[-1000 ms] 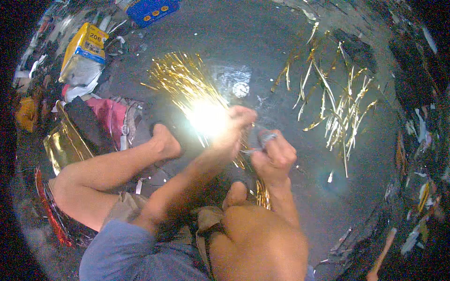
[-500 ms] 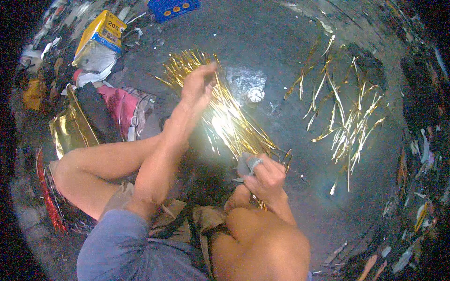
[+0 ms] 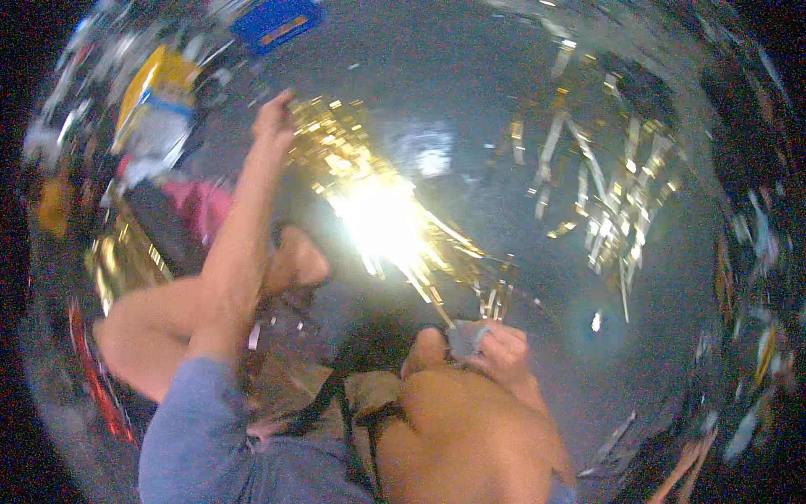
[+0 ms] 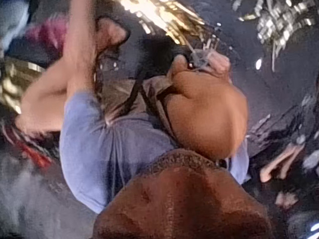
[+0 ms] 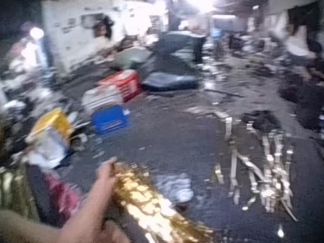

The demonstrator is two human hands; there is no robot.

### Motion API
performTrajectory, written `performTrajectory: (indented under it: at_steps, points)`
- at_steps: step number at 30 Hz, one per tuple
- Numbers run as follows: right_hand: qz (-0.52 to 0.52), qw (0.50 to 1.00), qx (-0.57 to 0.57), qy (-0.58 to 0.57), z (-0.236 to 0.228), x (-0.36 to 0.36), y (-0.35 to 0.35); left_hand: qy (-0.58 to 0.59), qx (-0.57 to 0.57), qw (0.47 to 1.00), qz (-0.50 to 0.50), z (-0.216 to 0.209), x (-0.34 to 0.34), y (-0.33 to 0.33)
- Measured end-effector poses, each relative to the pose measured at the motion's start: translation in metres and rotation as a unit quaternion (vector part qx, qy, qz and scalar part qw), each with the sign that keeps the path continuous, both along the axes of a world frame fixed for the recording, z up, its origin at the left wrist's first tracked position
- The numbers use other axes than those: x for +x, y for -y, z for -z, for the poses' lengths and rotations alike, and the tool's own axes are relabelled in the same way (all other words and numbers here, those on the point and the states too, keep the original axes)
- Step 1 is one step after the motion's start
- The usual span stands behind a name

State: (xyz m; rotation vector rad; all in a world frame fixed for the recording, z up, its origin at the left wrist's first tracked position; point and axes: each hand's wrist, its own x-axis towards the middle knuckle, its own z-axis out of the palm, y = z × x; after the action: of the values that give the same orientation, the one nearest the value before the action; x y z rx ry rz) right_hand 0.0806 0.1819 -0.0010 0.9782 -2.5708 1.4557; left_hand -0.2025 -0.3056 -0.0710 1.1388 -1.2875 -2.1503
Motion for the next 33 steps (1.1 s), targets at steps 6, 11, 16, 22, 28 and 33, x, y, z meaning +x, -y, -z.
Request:
performTrajectory:
  at_steps: [6, 11, 16, 22, 28, 33]
  points:
    - [0.001, 0.998, 0.053, -0.040, 0.030, 0.006, -0.004, -0.047, 0.047, 0.996, 0.061, 0.017, 0.011, 0.018]
    - [0.066, 0.987, 0.097, 0.109, 0.081, 0.005, 0.027, 0.114, -0.523, 0.844, -0.039, -0.002, -0.008, -0.043]
    - [0.144, 0.963, 0.122, 0.191, 0.123, 0.008, 0.025, -0.201, -0.567, 0.766, 0.227, -0.070, -0.006, -0.277]
    - [0.345, 0.919, 0.025, 0.187, 0.080, 0.001, -0.007, -0.228, -0.605, 0.562, 0.517, 0.002, -0.060, -0.445]
    - [0.445, 0.826, 0.077, 0.337, 0.063, 0.031, -0.030, -0.221, -0.726, 0.451, 0.470, 0.070, -0.122, -0.509]
    - [0.543, 0.818, 0.040, 0.183, 0.076, 0.040, -0.039, -0.172, -0.737, 0.338, 0.559, 0.070, -0.128, -0.510]
